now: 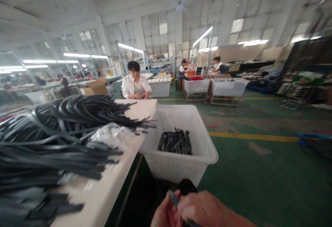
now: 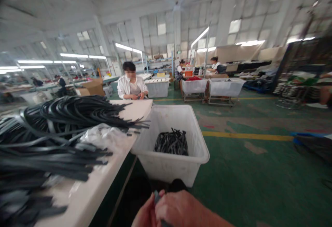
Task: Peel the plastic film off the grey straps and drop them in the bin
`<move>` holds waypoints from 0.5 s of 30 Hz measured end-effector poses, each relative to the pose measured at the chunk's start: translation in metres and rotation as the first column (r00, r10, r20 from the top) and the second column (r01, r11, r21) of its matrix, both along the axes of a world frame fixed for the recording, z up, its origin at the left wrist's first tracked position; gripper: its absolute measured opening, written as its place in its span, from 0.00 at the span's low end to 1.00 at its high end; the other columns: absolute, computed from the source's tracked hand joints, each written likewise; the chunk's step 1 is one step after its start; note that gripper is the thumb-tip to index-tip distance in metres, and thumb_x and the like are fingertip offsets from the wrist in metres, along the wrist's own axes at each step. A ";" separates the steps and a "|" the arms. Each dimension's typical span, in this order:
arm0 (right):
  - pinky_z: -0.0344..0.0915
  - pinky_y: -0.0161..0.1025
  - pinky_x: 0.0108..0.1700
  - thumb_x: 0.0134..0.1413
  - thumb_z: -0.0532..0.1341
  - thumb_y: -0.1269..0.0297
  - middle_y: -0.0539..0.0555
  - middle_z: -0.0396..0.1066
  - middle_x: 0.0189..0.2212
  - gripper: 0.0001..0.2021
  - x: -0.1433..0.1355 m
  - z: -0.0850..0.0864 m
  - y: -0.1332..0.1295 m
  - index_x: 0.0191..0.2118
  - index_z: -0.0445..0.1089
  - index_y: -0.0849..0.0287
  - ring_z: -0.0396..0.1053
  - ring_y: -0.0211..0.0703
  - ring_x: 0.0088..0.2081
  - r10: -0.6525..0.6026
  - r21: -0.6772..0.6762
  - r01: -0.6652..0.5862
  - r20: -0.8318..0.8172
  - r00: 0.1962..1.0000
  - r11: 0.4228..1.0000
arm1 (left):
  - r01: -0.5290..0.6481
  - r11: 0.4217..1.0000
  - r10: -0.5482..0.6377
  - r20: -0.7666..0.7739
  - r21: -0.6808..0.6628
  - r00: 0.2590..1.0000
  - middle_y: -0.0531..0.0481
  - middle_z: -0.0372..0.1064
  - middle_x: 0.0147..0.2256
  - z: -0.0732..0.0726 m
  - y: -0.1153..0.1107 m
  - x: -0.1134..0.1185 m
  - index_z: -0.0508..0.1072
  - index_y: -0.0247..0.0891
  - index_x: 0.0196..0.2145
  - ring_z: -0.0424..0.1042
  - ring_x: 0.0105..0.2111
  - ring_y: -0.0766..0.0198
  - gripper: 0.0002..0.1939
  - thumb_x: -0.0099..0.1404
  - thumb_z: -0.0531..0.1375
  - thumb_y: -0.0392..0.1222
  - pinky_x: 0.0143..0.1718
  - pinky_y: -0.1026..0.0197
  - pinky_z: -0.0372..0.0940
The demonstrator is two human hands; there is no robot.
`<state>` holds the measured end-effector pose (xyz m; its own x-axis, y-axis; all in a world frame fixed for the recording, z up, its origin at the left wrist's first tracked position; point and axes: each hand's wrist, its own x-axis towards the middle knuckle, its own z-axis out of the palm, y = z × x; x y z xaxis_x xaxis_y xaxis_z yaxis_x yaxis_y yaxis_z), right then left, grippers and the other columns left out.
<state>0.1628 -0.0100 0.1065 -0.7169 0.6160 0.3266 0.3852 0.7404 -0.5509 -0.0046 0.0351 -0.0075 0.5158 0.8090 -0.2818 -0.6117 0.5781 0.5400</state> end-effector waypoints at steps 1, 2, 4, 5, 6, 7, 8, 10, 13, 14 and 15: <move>0.68 0.39 0.50 0.67 0.51 0.62 0.56 0.74 0.43 0.11 -0.001 -0.008 0.002 0.45 0.70 0.58 0.71 0.41 0.46 0.020 0.001 -0.020 -0.016 1.000 1.000 | -0.003 0.997 0.004 0.007 -0.083 1.000 0.46 0.75 0.36 -0.004 -0.006 -0.002 0.74 0.41 0.44 0.76 0.34 0.58 0.12 0.66 0.60 0.48 0.32 0.58 0.72; 0.67 0.40 0.51 0.68 0.50 0.64 0.57 0.74 0.44 0.11 -0.001 -0.016 0.005 0.46 0.69 0.58 0.70 0.41 0.48 0.035 0.022 -0.034 -0.037 0.999 0.999 | 0.019 0.984 -0.014 0.028 -0.179 0.999 0.46 0.75 0.31 -0.005 -0.012 -0.003 0.75 0.37 0.42 0.75 0.29 0.62 0.12 0.68 0.58 0.46 0.30 0.61 0.71; 0.67 0.41 0.52 0.67 0.49 0.68 0.58 0.74 0.44 0.11 -0.003 -0.032 0.013 0.46 0.67 0.58 0.70 0.42 0.49 0.036 0.082 -0.029 -0.075 0.997 0.996 | 0.078 0.943 -0.033 0.141 -0.325 0.989 0.47 0.74 0.28 -0.002 -0.021 -0.006 0.74 0.33 0.39 0.74 0.25 0.66 0.16 0.72 0.52 0.47 0.31 0.63 0.71; 0.68 0.41 0.51 0.66 0.50 0.68 0.58 0.74 0.44 0.10 -0.004 -0.040 0.017 0.46 0.67 0.57 0.70 0.42 0.49 0.017 0.101 -0.008 -0.089 0.996 0.995 | 0.106 0.932 -0.051 0.165 -0.346 0.985 0.46 0.74 0.27 0.001 -0.024 -0.007 0.74 0.31 0.36 0.75 0.25 0.65 0.19 0.73 0.50 0.48 0.32 0.63 0.71; 0.68 0.42 0.52 0.66 0.52 0.68 0.58 0.74 0.45 0.09 -0.005 -0.047 0.022 0.45 0.67 0.57 0.70 0.43 0.50 -0.005 0.102 0.015 -0.095 0.995 0.995 | 0.127 0.928 -0.074 0.160 -0.351 0.984 0.44 0.74 0.27 0.005 -0.025 -0.009 0.74 0.30 0.34 0.76 0.26 0.64 0.21 0.73 0.49 0.48 0.34 0.62 0.70; 0.67 0.43 0.52 0.65 0.53 0.68 0.58 0.74 0.46 0.08 -0.007 -0.055 0.026 0.44 0.67 0.56 0.69 0.44 0.52 -0.032 0.096 0.041 -0.093 0.995 0.995 | 0.124 0.934 -0.078 0.148 -0.336 0.986 0.43 0.75 0.28 0.009 -0.026 -0.010 0.74 0.30 0.34 0.76 0.28 0.63 0.22 0.73 0.48 0.49 0.35 0.61 0.70; 0.66 0.45 0.54 0.64 0.53 0.68 0.58 0.73 0.48 0.07 -0.009 -0.061 0.030 0.43 0.68 0.56 0.69 0.46 0.53 -0.065 0.081 0.071 -0.082 0.995 0.994 | 0.119 0.939 -0.082 0.125 -0.322 0.989 0.42 0.75 0.29 0.013 -0.027 -0.011 0.74 0.30 0.34 0.76 0.29 0.62 0.22 0.73 0.48 0.48 0.36 0.60 0.70; 0.66 0.47 0.53 0.64 0.53 0.66 0.57 0.73 0.49 0.08 -0.012 -0.072 0.036 0.42 0.69 0.56 0.69 0.48 0.53 -0.137 0.032 0.139 -0.039 0.990 0.990 | 0.105 0.952 -0.076 0.110 -0.287 0.991 0.41 0.76 0.31 0.016 -0.028 -0.013 0.74 0.30 0.36 0.77 0.32 0.60 0.21 0.73 0.47 0.48 0.39 0.57 0.70; 0.68 0.46 0.43 0.65 0.52 0.62 0.58 0.77 0.40 0.11 -0.015 -0.074 0.038 0.40 0.71 0.56 0.74 0.49 0.41 -0.262 -0.027 0.265 0.071 0.962 0.964 | 0.162 0.953 -0.114 0.194 -0.255 0.974 0.39 0.76 0.36 0.013 -0.030 -0.014 0.74 0.30 0.39 0.76 0.38 0.56 0.25 0.73 0.46 0.52 0.45 0.52 0.68; 0.68 0.45 0.40 0.65 0.52 0.59 0.57 0.77 0.36 0.12 -0.014 -0.069 0.036 0.39 0.71 0.56 0.74 0.49 0.36 -0.296 -0.036 0.300 0.094 0.951 0.953 | 0.194 0.947 -0.134 0.231 -0.256 0.964 0.37 0.76 0.39 0.009 -0.030 -0.013 0.74 0.29 0.40 0.76 0.40 0.53 0.27 0.72 0.45 0.55 0.46 0.50 0.68; 0.67 0.44 0.38 0.65 0.52 0.57 0.56 0.77 0.33 0.13 -0.011 -0.062 0.034 0.39 0.72 0.56 0.74 0.48 0.34 -0.318 -0.050 0.324 0.100 0.943 0.945 | 0.216 0.938 -0.146 0.255 -0.270 0.956 0.34 0.75 0.41 0.004 -0.028 -0.011 0.74 0.27 0.42 0.75 0.42 0.51 0.30 0.71 0.45 0.58 0.46 0.49 0.68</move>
<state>0.1516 0.0239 0.0443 -0.5022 0.8359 0.2217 0.6464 0.5331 -0.5458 -0.0160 0.0068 -0.0034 0.7237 0.5956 -0.3486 -0.5677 0.8010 0.1898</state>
